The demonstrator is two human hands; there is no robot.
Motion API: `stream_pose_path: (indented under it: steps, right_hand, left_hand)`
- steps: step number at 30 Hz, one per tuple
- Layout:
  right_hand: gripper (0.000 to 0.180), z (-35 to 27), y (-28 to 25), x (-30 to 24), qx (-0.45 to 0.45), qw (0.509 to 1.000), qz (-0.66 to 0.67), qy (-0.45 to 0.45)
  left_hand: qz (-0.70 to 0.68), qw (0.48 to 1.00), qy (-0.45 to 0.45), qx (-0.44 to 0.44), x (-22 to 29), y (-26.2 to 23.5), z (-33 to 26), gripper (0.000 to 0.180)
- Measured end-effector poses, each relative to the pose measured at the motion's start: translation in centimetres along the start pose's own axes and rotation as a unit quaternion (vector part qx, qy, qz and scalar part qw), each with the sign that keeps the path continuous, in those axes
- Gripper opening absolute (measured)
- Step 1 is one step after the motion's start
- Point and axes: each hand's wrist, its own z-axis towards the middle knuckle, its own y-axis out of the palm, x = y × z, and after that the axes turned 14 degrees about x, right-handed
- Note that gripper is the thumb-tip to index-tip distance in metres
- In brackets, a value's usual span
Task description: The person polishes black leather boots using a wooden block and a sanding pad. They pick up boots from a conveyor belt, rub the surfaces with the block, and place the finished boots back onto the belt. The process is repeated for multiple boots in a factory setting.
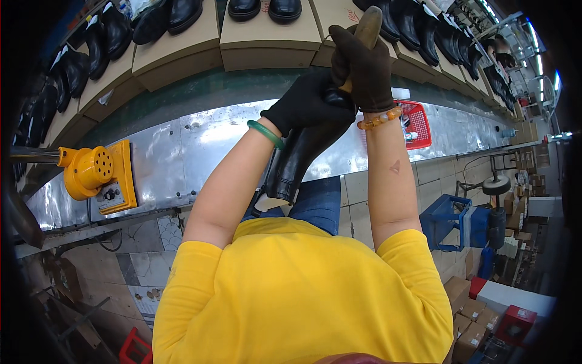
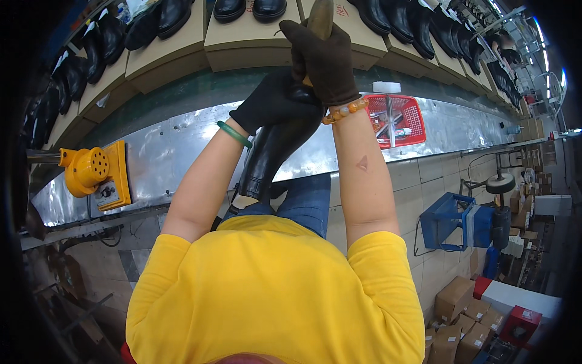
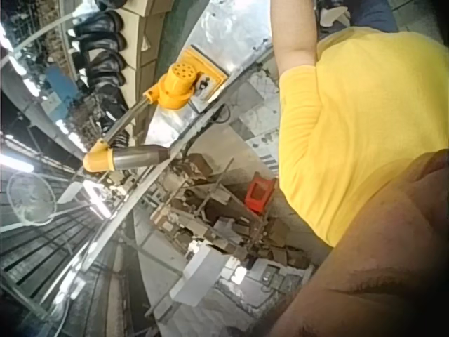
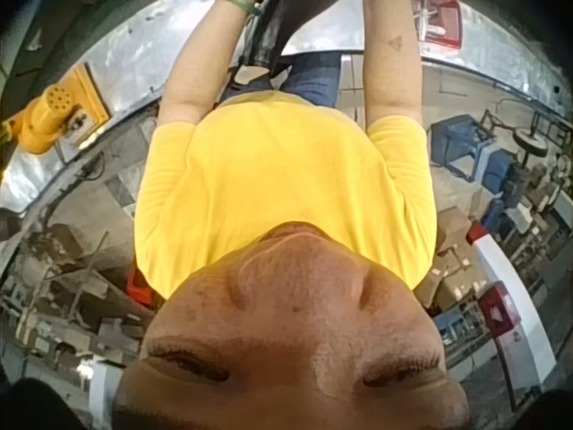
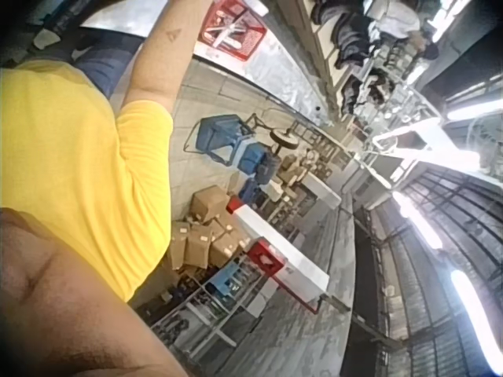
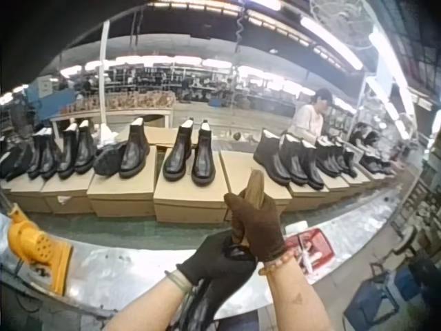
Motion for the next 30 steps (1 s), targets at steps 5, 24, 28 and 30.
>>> stream_pose_path:
  steps: [5,24,28,30]
  right_hand:
    - [0.025,-0.5,0.5,-0.1,-0.045,0.994,-0.063,-0.075]
    - [0.026,3.0,-1.4,3.5,0.051,0.86,0.476,0.177]
    - [0.023,3.2,-1.8,3.8,0.03,0.874,0.456,0.165]
    - [0.023,3.3,-1.8,3.7,0.035,0.882,0.441,0.162]
  left_hand:
    - [0.008,0.999,0.026,0.035,-0.6,0.1,-0.6,0.045]
    - [0.04,0.996,-0.077,0.014,-0.4,-1.9,0.5,0.06]
    - [0.045,0.996,-0.081,0.001,-0.4,-1.9,0.9,0.058]
    - [0.054,0.995,-0.085,0.003,-0.1,-1.9,1.0,0.057]
